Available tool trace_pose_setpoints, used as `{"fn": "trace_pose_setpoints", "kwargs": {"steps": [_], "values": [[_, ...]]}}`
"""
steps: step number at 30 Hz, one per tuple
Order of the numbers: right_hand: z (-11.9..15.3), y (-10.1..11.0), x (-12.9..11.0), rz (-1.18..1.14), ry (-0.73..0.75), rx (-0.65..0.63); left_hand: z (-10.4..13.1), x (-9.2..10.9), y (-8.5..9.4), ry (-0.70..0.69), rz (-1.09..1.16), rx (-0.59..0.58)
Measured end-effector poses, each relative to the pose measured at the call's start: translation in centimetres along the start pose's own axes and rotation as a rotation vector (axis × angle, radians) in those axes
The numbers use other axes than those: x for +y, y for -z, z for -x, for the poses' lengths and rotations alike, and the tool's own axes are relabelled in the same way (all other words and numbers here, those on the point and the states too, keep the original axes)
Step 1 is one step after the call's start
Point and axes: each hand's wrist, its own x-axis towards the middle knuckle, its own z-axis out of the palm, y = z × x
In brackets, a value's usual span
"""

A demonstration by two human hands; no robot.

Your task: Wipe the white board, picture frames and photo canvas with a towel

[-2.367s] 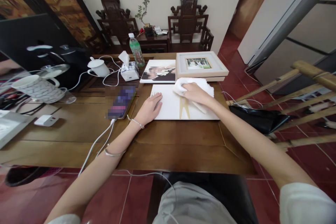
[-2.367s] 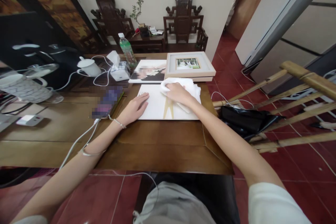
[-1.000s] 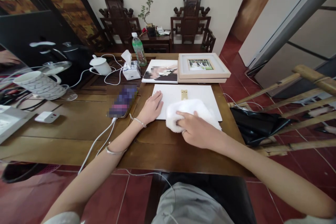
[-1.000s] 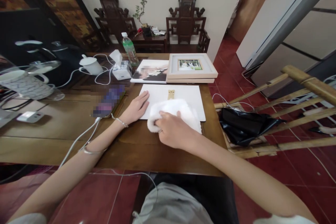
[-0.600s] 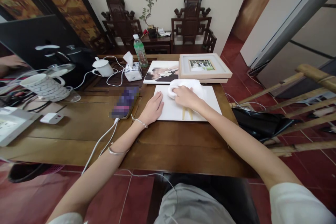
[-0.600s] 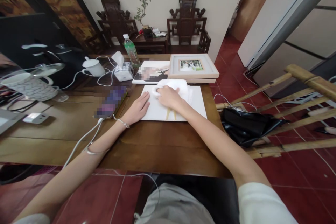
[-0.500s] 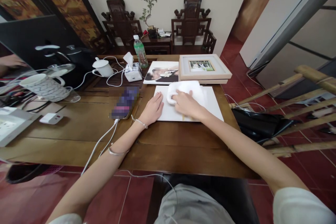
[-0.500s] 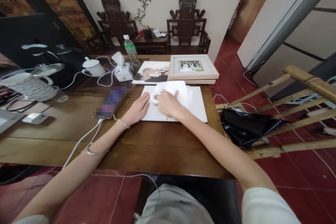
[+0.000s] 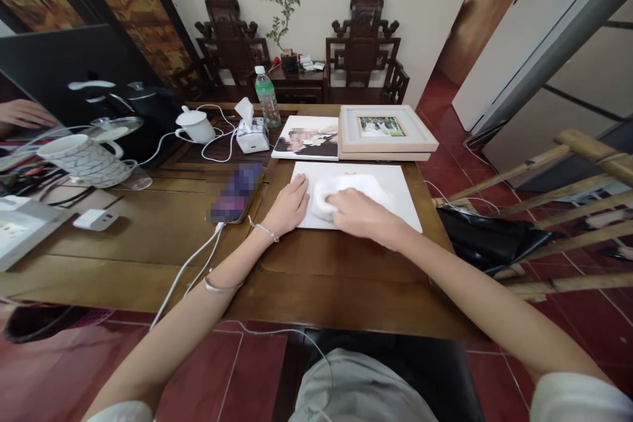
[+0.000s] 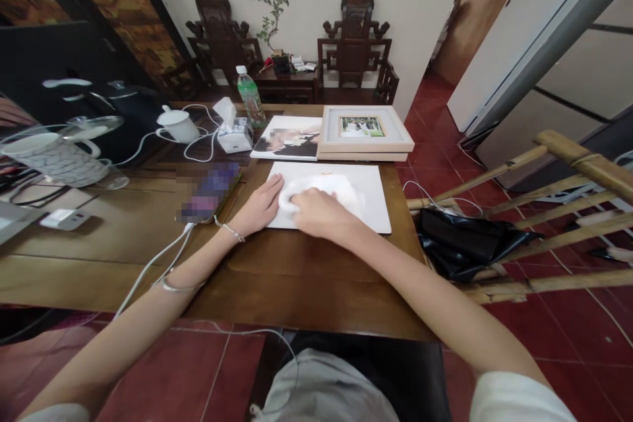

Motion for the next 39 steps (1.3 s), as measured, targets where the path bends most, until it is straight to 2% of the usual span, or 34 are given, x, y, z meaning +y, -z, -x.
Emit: {"fn": "trace_pose_setpoints", "kwargs": {"steps": [4,6,8,12,17,20,23,26,30,34,39], "values": [[-4.9,0.3,1.1,0.027,-0.094,0.156,0.0,0.4,0.3,0.039,0.054,0.016],[-6.3,-0.1,1.1,0.033,-0.109,0.195,-0.1,0.6,0.6,0.104,0.145,0.053],[-6.9,-0.8,0.6,0.042,-0.059,0.212,-0.3,0.8,1.1,0.191,0.265,0.114],[-5.5,-2.3,-0.7,0.040,0.184,0.170,-0.6,0.9,1.9,0.308,0.429,0.251],[-1.1,-2.1,-1.4,-0.024,0.384,-0.055,-0.4,1.8,2.0,0.328,0.432,0.282],[0.9,-1.0,-0.5,-0.042,0.341,-0.105,-0.2,2.2,1.8,0.295,0.377,0.256],[1.0,0.3,1.4,-0.086,0.202,-0.102,-0.2,2.0,1.3,0.218,0.296,0.224],[-1.0,1.3,3.2,-0.033,0.051,0.010,-0.2,1.5,0.9,0.128,0.206,0.161],[-5.4,2.2,4.3,0.029,-0.088,0.145,-0.3,1.3,0.7,0.089,0.131,0.060],[-10.0,2.5,2.9,0.036,-0.161,0.167,-0.2,1.2,0.8,0.071,0.109,0.020],[-13.1,2.0,0.4,0.024,-0.058,0.127,-0.1,1.3,1.1,0.045,0.103,0.021]]}}
